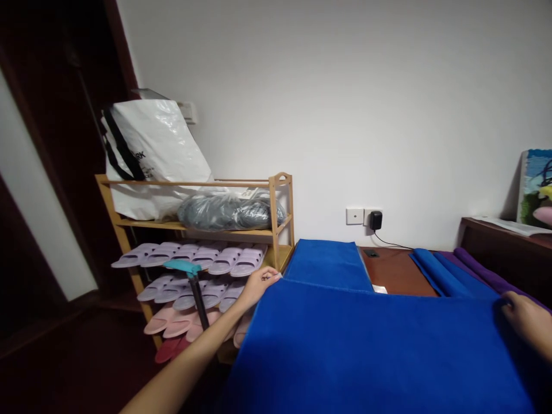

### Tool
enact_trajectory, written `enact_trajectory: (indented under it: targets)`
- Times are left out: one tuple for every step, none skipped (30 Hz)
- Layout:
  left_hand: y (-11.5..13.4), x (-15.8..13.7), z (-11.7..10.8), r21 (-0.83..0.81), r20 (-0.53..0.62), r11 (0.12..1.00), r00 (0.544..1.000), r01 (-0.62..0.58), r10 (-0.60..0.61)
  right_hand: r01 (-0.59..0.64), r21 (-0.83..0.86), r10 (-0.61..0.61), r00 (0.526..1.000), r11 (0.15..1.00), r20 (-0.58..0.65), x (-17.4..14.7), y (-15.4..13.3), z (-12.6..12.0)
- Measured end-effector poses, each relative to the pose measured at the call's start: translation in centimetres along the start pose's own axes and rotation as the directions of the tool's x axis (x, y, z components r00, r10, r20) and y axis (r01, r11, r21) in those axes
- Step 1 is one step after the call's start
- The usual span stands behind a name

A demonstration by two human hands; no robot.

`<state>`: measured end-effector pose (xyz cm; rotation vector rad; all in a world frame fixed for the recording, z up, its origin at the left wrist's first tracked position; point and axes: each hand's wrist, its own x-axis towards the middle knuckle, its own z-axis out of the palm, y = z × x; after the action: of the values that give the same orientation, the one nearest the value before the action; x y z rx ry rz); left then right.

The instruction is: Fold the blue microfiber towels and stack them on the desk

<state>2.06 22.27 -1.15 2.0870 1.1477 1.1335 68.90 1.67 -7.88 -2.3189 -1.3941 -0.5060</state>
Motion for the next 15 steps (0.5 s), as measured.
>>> enact_trajectory:
  targets:
    - [-0.3,0.4,0.2,0.032,-0.014,0.999,1.0,-0.011,0.012,-0.007,-0.004,0.007,1.0,1.0,-0.008,0.4,-0.5,0.2]
    - [-0.6,0.8,0.4,0.057,-0.028,0.998,0.999,-0.02,0.021,-0.021,-0.012,0.021,1.0,1.0,-0.018,0.8,-1.0,0.3]
    - [-0.8,1.1,0.6,0.079,-0.041,0.997,0.999,-0.027,0.031,-0.037,-0.02,0.036,0.999,0.999,-0.028,1.2,-1.6,0.4]
    - [-1.0,1.4,0.8,0.105,-0.049,0.994,0.998,-0.039,0.044,-0.053,-0.029,0.051,0.998,0.998,-0.039,1.6,-2.1,0.5]
    - [-1.1,1.6,1.0,0.132,-0.053,0.99,0.997,-0.054,0.062,-0.064,-0.036,0.062,0.997,0.997,-0.048,2.0,-2.7,0.6]
    - [-1.2,1.8,1.2,0.159,-0.049,0.985,0.996,-0.071,0.08,-0.068,-0.041,0.066,0.996,0.997,-0.056,2.3,-3.1,0.8]
    - [-1.3,1.9,1.4,0.186,-0.04,0.979,0.994,-0.088,0.097,-0.064,-0.044,0.062,0.996,0.997,-0.063,2.5,-3.6,1.1]
    - [-1.4,1.9,1.6,0.212,-0.027,0.972,0.993,-0.105,0.113,-0.051,-0.044,0.048,0.997,0.998,-0.066,2.8,-3.9,1.4]
    - [-1.6,1.9,1.7,0.24,-0.012,0.964,0.992,-0.118,0.125,-0.03,-0.04,0.028,0.997,0.999,-0.066,2.9,-4.1,1.8]
    - [-1.7,1.9,1.8,0.268,0.0,0.955,0.991,-0.127,0.131,-0.006,-0.035,0.003,0.998,0.999,-0.064,3.0,-4.3,2.3]
    - [-1.8,1.8,1.9,0.297,0.007,0.946,0.991,-0.129,0.133,0.018,-0.03,-0.02,0.998,0.999,-0.059,3.1,-4.3,2.7]
    - [-2.0,1.7,1.9,0.325,0.004,0.937,0.991,-0.126,0.131,0.035,-0.026,-0.036,0.998,0.999,-0.056,3.1,-4.3,3.1]
    - [-2.0,1.4,1.8,0.353,-0.007,0.928,0.992,-0.118,0.129,0.045,-0.025,-0.046,0.997,0.999,-0.058,3.0,-4.3,3.4]
    - [-2.0,1.1,1.8,0.378,-0.026,0.919,0.992,-0.108,0.127,0.049,-0.025,-0.05,0.997,0.998,-0.066,2.9,-4.2,3.5]
    - [-1.8,0.6,1.7,0.398,-0.049,0.912,0.991,-0.097,0.127,0.046,-0.026,-0.048,0.995,0.999,-0.09,2.6,-4.3,3.4]
